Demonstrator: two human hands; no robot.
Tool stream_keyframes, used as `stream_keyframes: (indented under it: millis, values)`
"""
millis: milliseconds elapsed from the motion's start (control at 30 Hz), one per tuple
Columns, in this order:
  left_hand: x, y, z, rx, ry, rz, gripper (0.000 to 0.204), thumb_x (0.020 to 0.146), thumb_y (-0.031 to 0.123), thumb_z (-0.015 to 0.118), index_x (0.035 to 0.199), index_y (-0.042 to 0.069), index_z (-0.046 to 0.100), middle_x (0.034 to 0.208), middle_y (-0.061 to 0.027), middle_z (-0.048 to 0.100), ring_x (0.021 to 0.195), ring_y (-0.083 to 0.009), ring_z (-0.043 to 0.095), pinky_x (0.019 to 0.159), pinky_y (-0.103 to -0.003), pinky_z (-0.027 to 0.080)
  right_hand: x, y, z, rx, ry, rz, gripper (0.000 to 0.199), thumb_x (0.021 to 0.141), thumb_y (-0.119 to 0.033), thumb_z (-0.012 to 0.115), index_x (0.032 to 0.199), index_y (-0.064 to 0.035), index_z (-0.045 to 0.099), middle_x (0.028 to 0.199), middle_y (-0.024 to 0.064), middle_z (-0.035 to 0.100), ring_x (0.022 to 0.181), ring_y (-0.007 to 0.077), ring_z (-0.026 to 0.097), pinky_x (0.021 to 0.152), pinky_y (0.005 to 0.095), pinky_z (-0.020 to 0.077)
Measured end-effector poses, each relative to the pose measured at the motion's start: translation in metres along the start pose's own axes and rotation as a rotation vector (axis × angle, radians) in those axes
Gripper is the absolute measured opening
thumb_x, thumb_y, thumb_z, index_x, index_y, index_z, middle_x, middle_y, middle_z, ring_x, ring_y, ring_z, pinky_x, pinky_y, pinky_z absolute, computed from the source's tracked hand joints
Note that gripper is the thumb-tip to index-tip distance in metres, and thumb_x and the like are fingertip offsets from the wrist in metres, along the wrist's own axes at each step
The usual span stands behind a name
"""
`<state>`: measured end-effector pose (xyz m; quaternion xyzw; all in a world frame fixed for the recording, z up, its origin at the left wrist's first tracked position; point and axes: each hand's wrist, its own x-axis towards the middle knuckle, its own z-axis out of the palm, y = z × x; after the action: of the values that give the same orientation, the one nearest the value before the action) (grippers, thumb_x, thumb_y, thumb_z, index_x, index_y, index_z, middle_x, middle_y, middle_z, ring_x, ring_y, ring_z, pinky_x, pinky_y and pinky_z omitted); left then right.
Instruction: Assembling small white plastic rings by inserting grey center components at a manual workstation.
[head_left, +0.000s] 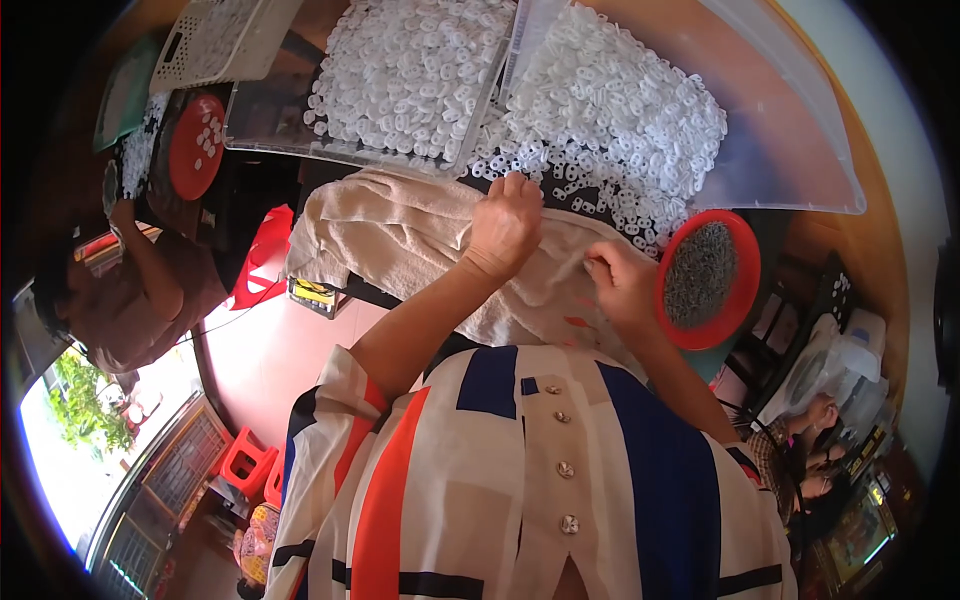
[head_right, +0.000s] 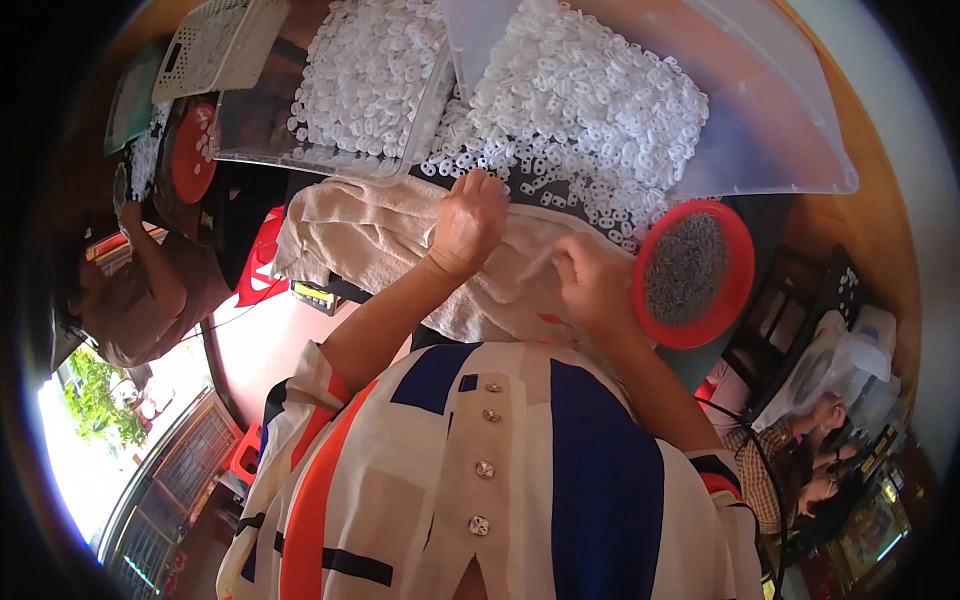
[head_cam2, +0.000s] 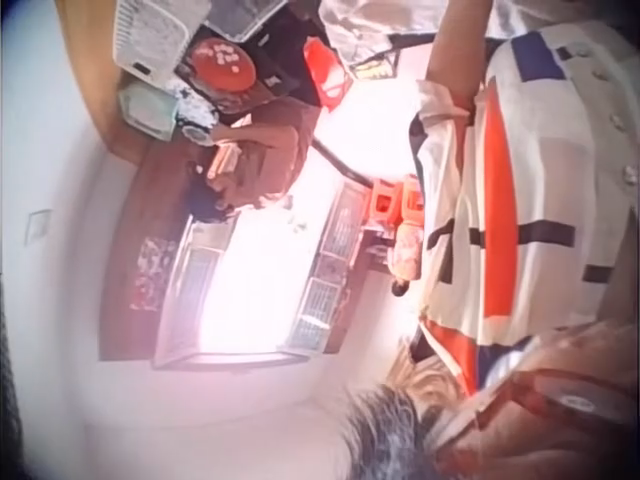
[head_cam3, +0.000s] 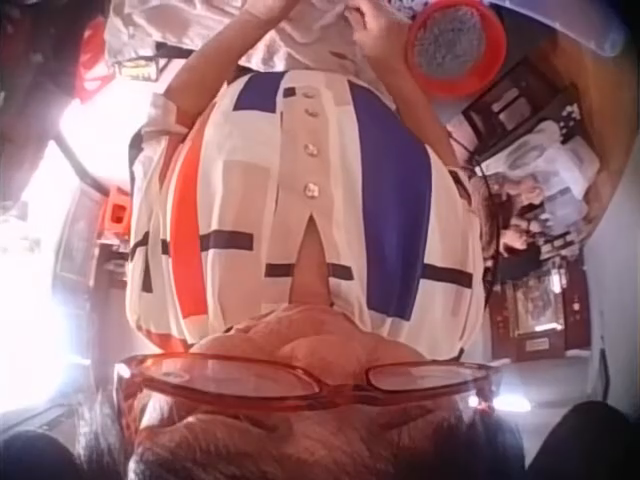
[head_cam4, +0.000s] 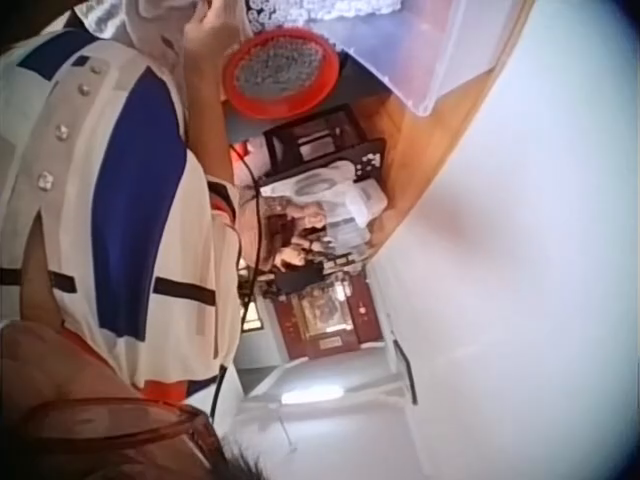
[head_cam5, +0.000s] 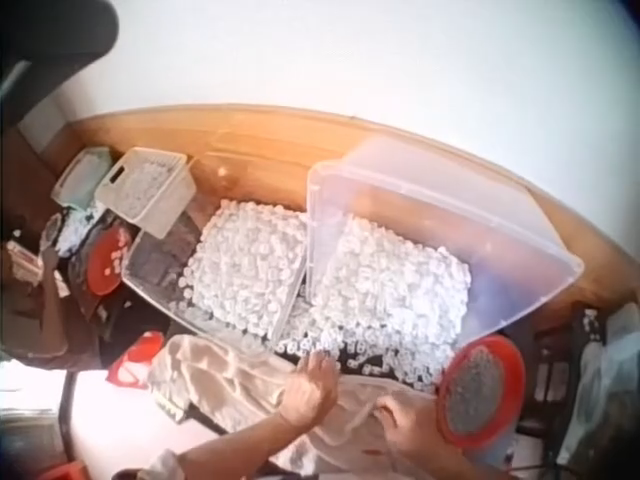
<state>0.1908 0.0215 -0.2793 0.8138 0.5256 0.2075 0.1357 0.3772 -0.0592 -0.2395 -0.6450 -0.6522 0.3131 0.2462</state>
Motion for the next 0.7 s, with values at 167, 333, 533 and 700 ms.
stream_keyframes:
  millis: [167,333,533,700]
  values:
    - [0.001,0.001,-0.015,-0.242,0.091,-0.016,0.005,0.081,0.004,0.060,0.085,0.003,0.058,0.081,-0.0113,0.058,0.071,-0.0279,0.059,0.060,-0.036,0.049,0.017,-0.009,0.019,-0.170,-0.013,-0.202,0.020,0.070,-0.002,0.061,0.090,-0.0073,0.061,0.081,0.0122,0.062,0.075,0.0336,0.062,0.060,0.0417,0.0478]
    - [-0.010,0.018,-0.057,-1.299,-0.252,-0.886,0.006,0.091,0.007,0.058,0.091,0.000,0.059,0.084,-0.0060,0.062,0.065,-0.0125,0.057,0.052,-0.025,0.045,0.023,-0.012,0.019,-0.331,-0.064,-0.274,0.019,0.073,-0.001,0.058,0.090,-0.0087,0.061,0.080,0.0110,0.057,0.068,0.0327,0.061,0.057,0.0422,0.0484]
    - [-0.031,0.021,-0.058,-1.776,-0.228,-1.145,0.013,0.091,0.013,0.060,0.095,0.000,0.057,0.081,-0.0098,0.062,0.062,-0.0146,0.058,0.048,-0.026,0.046,0.025,-0.008,0.018,-0.271,-0.028,-0.184,0.017,0.074,0.000,0.058,0.088,-0.0087,0.061,0.083,0.0100,0.059,0.068,0.0329,0.061,0.057,0.0421,0.0483]
    - [-0.037,0.022,-0.055,-1.802,-0.214,-1.138,0.014,0.091,0.012,0.060,0.096,0.000,0.056,0.081,-0.0100,0.062,0.061,-0.0147,0.058,0.048,-0.027,0.046,0.028,-0.009,0.016,-0.302,-0.053,-0.255,0.016,0.073,-0.001,0.062,0.088,-0.0086,0.061,0.082,0.0099,0.061,0.070,0.0326,0.062,0.058,0.0421,0.0482]
